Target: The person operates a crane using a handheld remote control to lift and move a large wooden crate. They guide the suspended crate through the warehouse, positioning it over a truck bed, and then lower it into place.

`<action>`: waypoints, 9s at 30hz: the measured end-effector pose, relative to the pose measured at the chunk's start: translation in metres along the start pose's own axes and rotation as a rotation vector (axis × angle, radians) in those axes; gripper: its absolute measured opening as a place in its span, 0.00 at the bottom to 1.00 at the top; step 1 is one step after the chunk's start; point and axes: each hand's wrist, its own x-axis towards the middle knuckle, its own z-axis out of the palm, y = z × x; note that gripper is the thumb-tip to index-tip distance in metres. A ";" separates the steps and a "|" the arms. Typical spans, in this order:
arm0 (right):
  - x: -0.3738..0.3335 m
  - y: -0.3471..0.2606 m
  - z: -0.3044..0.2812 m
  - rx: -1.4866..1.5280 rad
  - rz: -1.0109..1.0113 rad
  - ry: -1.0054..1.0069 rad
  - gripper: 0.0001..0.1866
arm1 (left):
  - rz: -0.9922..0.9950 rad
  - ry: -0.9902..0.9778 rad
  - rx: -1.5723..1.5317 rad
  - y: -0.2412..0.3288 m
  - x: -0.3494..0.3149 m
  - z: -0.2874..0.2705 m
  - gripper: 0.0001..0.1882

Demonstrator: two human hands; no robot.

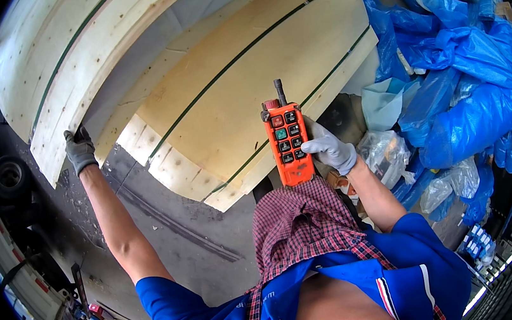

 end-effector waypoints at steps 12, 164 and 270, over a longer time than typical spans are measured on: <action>0.000 -0.001 -0.002 -0.075 0.036 -0.077 0.45 | 0.013 0.039 -0.001 0.025 -0.015 0.006 0.09; -0.092 0.205 0.196 -0.263 0.502 0.024 0.18 | -0.328 0.855 0.523 -0.361 -0.863 -0.442 0.15; 0.230 0.493 0.518 0.430 0.371 0.022 0.20 | -0.224 0.291 0.479 0.136 -0.275 -0.747 0.08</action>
